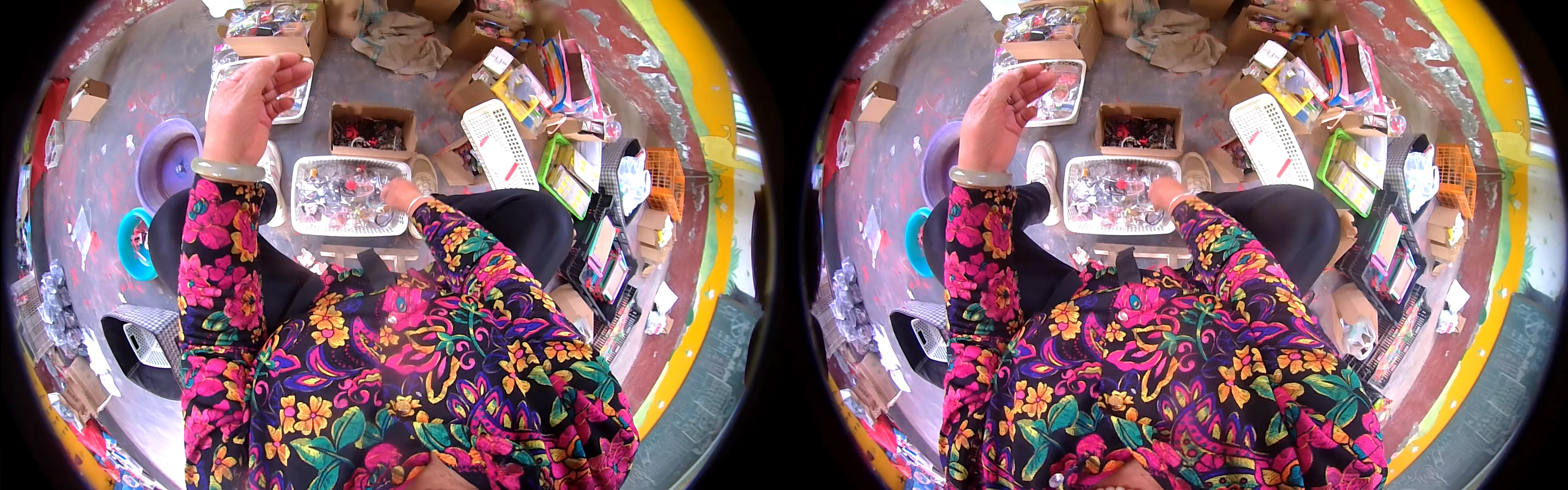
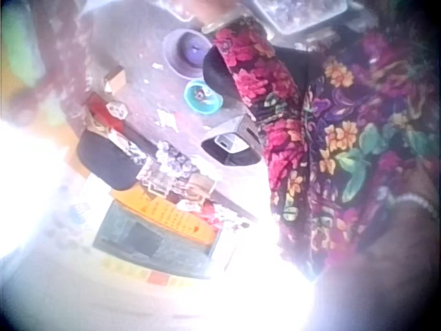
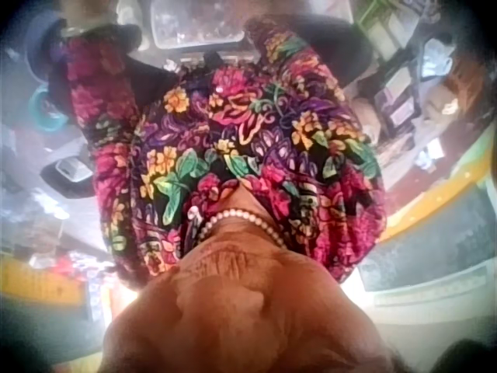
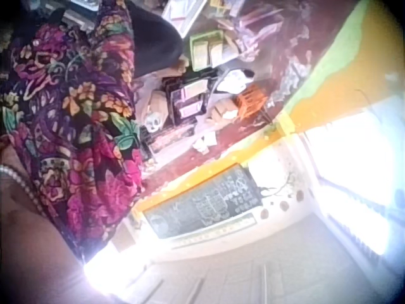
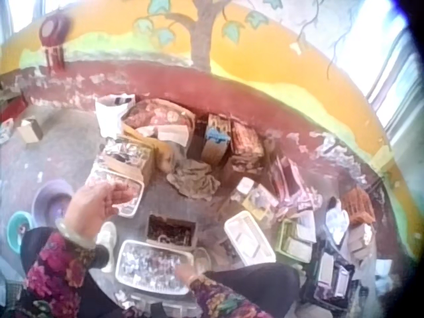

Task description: The person sits on the floor surrounded by boxes and baskets, picking up small items like hair ties and placing them into small plastic bags. They seal the bags and place them into a white basket, repeating the process with different items.

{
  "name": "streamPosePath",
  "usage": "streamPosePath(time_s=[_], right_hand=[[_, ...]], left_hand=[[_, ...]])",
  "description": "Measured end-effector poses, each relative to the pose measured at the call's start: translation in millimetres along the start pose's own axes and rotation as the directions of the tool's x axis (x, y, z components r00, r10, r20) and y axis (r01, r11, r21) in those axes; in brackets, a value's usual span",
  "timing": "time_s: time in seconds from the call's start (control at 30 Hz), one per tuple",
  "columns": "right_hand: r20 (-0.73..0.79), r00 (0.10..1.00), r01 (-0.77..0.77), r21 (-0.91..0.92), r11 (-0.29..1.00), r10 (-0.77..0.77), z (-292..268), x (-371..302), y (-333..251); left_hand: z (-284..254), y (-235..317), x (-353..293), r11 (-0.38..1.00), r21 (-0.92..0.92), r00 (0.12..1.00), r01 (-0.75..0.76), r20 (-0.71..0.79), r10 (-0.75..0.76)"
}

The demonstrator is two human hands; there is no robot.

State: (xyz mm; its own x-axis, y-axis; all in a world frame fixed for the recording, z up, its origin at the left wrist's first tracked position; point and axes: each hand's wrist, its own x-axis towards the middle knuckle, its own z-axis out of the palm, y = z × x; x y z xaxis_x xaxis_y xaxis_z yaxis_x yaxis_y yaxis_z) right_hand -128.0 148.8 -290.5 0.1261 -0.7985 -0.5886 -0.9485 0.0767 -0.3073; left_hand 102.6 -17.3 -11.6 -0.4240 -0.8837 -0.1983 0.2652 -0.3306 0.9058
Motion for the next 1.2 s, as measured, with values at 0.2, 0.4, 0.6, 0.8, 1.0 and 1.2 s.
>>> streamPosePath(time_s=[0.2, 0.4, 0.6, 0.8, 1.0, 1.2], right_hand=[[0.392, 0.906, 0.226, -0.13, 0.965, -0.159, 52.2, -11.2, 1.9], [0.327, 0.921, 0.265, -0.12, 0.957, -0.214, 45.9, -7.7, 5.2], [-0.123, 0.975, 0.189, 0.017, 0.982, -0.186, -77.9, -26.2, -40.4], [-0.658, 0.713, 0.35, 0.038, 0.936, -0.24, -263.0, -131.8, -63.4], [-0.68, 0.719, -0.099, 0.107, 0.989, 0.145, -249.7, -151.9, 94.6], [-0.54, 0.749, -0.295, 0.246, 0.923, 0.383, -117.8, -120.7, 190.1]], left_hand=[[10.6, -1.6, -1.8, 0.999, 0.012, 0.999, 0.039, -0.03, -0.039], [16.2, -2.9, 0.9, 0.999, -0.001, 0.998, 0.053, -0.024, -0.053], [30.7, -6.9, 11.4, 0.999, -0.038, 1.0, 0.029, 0.002, -0.029], [29.9, -5.3, 9.8, 0.991, -0.126, 0.999, -0.036, -0.023, 0.034], [39.5, -10.9, 14.9, 0.994, -0.112, 1.0, -0.006, 0.02, 0.008], [54.6, -17.7, 13.7, 0.998, -0.041, 0.999, 0.042, 0.004, -0.042]])
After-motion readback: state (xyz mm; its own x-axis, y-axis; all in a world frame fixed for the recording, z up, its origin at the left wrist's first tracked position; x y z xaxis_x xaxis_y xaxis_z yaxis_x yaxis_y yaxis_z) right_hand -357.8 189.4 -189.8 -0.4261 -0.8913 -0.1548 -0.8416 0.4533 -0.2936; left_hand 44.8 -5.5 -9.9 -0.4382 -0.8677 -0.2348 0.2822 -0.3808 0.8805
